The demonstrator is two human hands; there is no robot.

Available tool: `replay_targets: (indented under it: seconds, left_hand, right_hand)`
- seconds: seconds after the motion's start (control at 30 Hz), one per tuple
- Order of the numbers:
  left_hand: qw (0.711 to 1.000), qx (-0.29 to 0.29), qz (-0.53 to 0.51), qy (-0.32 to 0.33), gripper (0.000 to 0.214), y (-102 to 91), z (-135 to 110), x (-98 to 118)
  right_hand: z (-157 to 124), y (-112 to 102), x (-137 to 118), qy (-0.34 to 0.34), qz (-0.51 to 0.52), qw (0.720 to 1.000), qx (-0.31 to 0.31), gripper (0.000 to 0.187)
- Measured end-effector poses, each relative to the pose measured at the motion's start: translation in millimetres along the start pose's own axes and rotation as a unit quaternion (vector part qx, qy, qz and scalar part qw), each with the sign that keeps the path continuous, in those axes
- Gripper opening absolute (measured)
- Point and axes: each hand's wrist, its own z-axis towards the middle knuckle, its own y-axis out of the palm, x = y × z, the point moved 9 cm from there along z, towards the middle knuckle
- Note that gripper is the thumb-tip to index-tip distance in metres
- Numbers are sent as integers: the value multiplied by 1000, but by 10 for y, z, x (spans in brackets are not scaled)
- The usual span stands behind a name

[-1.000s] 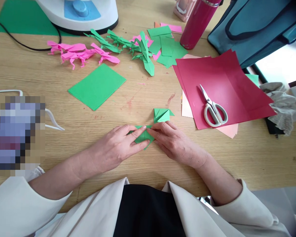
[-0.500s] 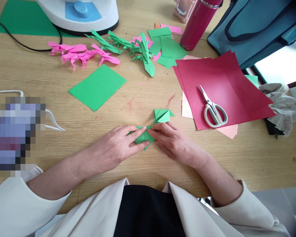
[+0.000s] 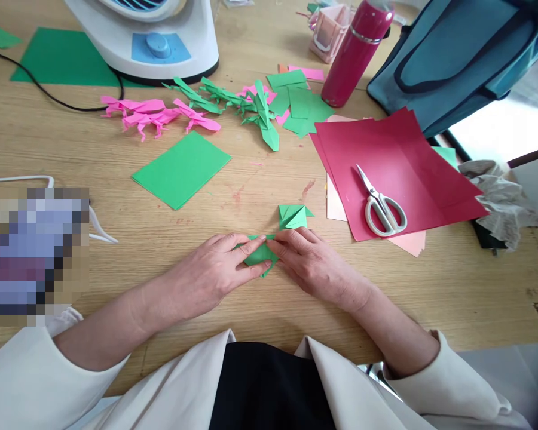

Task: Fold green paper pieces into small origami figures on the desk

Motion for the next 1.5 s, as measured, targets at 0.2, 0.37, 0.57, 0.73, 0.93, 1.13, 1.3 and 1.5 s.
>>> replay_targets:
  seconds: [0.2,0.37,0.57,0.73,0.93,1.13,1.3,1.5]
  left_hand:
    - [1000,5,-2,-3,42,-4,0,-8]
    - [1000,2,-11,-9,43,-3,0,-20]
    - [1000,-10,-6,-4,43,26,-8,-21]
    - [1000,-11,-4,-2,43,30,-6,-24]
    - [1000,-9,-2,2,42,13,-3,-17]
    - [1000,0,-7,4,41,2,-1,-19]
    - [1000,-10,12,11,44,41,-36,10]
    - [998,-10,45,35,48,55,-100,93]
  right_hand:
    - [-37,-43,11,-29,31,999,10,36]
    - [-73,-118,-12,-67,64,995,32,33]
    - [-116,-157,-10,-80,84,993,34,33]
    - [-158,-171,-7,-97,96,990,28,34]
    - [-198,-161,22,-101,116,988,6,35]
    - [-208,-178,50,-95,157,983,7,32]
    - [-203,-178,46,-96,144,985,16,34]
    - [-198,-201,-3,-108,98,989,34,31]
